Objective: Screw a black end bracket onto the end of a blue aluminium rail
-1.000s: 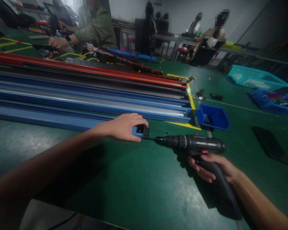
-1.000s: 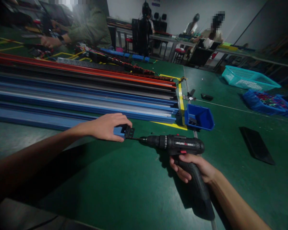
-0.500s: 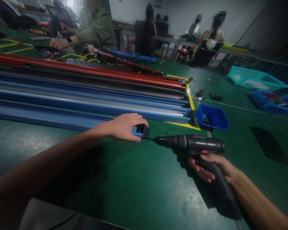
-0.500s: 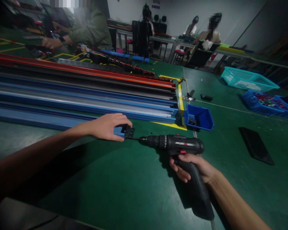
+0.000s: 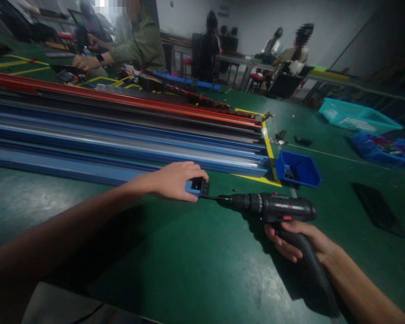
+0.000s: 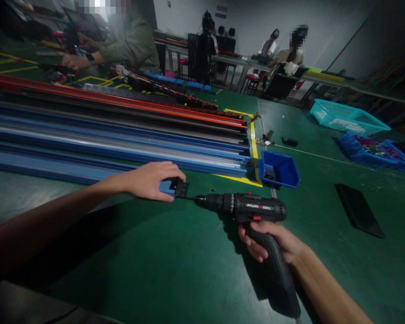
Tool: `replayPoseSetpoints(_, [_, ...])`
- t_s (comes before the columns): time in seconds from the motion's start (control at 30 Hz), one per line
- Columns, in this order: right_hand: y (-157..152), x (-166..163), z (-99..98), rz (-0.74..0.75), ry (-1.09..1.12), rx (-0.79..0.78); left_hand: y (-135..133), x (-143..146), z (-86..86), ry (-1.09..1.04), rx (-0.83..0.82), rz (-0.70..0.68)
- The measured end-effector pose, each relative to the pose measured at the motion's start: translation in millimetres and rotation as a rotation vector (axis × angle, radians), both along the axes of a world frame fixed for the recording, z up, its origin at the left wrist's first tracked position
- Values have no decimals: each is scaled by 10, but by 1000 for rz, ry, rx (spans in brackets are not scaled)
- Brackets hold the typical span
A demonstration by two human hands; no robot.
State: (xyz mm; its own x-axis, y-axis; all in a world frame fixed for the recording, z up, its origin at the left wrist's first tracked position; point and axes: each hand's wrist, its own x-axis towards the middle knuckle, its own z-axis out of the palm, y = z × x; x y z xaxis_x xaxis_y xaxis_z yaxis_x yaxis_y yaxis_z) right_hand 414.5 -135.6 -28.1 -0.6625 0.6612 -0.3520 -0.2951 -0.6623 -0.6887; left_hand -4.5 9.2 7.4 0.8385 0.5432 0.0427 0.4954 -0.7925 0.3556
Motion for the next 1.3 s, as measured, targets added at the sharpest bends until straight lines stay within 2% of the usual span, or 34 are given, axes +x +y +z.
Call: replayPoseSetpoints(1.3, [-3, 5, 41, -3, -12, -21, 4, 16, 4, -1, -6, 3])
